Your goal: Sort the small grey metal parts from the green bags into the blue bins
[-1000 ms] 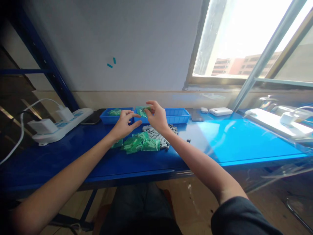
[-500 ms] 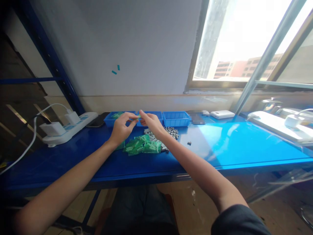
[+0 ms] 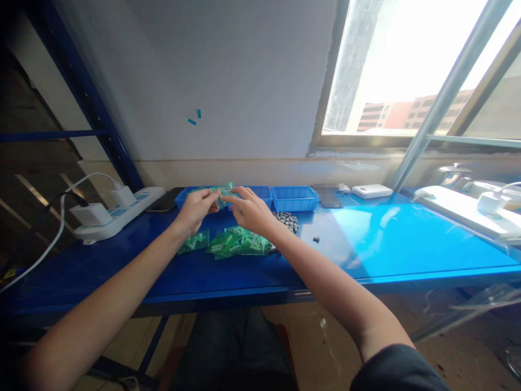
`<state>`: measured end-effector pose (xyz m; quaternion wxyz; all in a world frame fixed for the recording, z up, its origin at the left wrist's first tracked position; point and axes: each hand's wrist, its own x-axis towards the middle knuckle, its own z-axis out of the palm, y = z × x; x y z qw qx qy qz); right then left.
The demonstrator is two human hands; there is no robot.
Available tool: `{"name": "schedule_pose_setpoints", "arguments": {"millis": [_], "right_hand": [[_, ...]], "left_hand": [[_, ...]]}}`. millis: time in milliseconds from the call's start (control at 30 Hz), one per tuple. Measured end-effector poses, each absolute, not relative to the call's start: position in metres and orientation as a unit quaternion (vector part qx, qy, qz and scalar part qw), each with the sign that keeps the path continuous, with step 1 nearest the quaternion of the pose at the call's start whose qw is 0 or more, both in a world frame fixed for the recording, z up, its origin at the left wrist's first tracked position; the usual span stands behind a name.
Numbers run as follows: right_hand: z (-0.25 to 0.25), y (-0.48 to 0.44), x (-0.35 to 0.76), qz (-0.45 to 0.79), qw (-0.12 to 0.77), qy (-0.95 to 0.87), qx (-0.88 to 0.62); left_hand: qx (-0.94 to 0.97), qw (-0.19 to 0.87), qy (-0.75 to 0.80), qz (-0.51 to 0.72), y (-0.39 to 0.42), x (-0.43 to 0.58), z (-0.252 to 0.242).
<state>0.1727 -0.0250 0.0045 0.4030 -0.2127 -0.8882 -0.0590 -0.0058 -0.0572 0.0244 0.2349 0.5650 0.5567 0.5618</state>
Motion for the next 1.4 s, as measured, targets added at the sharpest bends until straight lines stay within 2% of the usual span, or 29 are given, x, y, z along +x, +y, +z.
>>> {"name": "schedule_pose_setpoints", "arguments": {"millis": [100, 167, 200, 267, 367, 467, 533, 633, 700, 833, 967, 1100, 1233, 1300, 1400], "right_hand": [[0.008, -0.029, 0.172, -0.054, 0.416, -0.878, -0.231], [0.01, -0.028, 0.175, -0.045, 0.421, -0.872, -0.245], [0.01, -0.027, 0.177, -0.041, 0.419, -0.871, -0.252], [0.011, -0.024, 0.181, -0.036, 0.404, -0.874, -0.268], [0.009, -0.021, 0.182, -0.033, 0.371, -0.882, -0.289], [0.007, -0.023, 0.18, -0.033, 0.353, -0.889, -0.29], [0.007, -0.025, 0.177, -0.029, 0.334, -0.898, -0.285], [0.007, -0.03, 0.174, -0.018, 0.302, -0.911, -0.281], [0.007, -0.031, 0.172, -0.013, 0.287, -0.916, -0.281], [0.006, -0.031, 0.169, -0.012, 0.258, -0.923, -0.285], [0.005, -0.032, 0.167, -0.002, 0.239, -0.929, -0.282], [0.007, -0.036, 0.165, 0.017, 0.243, -0.928, -0.282], [0.009, -0.039, 0.16, 0.084, 0.297, -0.904, -0.295], [0.009, -0.037, 0.158, 0.131, 0.332, -0.88, -0.312], [0.008, -0.031, 0.157, 0.171, 0.374, -0.842, -0.349]], "left_hand": [[0.577, -0.091, 0.572, 0.576, -0.058, -0.025, 0.049], [0.582, -0.197, 0.561, 0.554, -0.052, -0.041, 0.058], [0.6, -0.213, 0.562, 0.528, -0.047, -0.049, 0.059], [0.652, -0.189, 0.583, 0.446, -0.037, -0.062, 0.051], [0.727, -0.086, 0.589, 0.343, -0.032, -0.072, 0.032], [0.737, -0.013, 0.573, 0.359, -0.043, -0.075, 0.027], [0.751, 0.075, 0.566, 0.331, -0.054, -0.077, 0.031], [0.778, 0.23, 0.562, 0.162, -0.065, -0.081, 0.035], [0.774, 0.251, 0.577, 0.072, -0.067, -0.083, 0.033], [0.765, 0.24, 0.597, 0.026, -0.065, -0.079, 0.025], [0.765, 0.256, 0.587, 0.061, -0.062, -0.077, 0.02], [0.753, 0.193, 0.579, 0.246, -0.062, -0.073, 0.018], [0.72, 0.172, 0.532, 0.412, -0.067, -0.052, 0.018], [0.725, 0.18, 0.499, 0.44, -0.07, -0.041, 0.017], [0.747, 0.167, 0.488, 0.419, -0.068, -0.032, 0.016]]}}
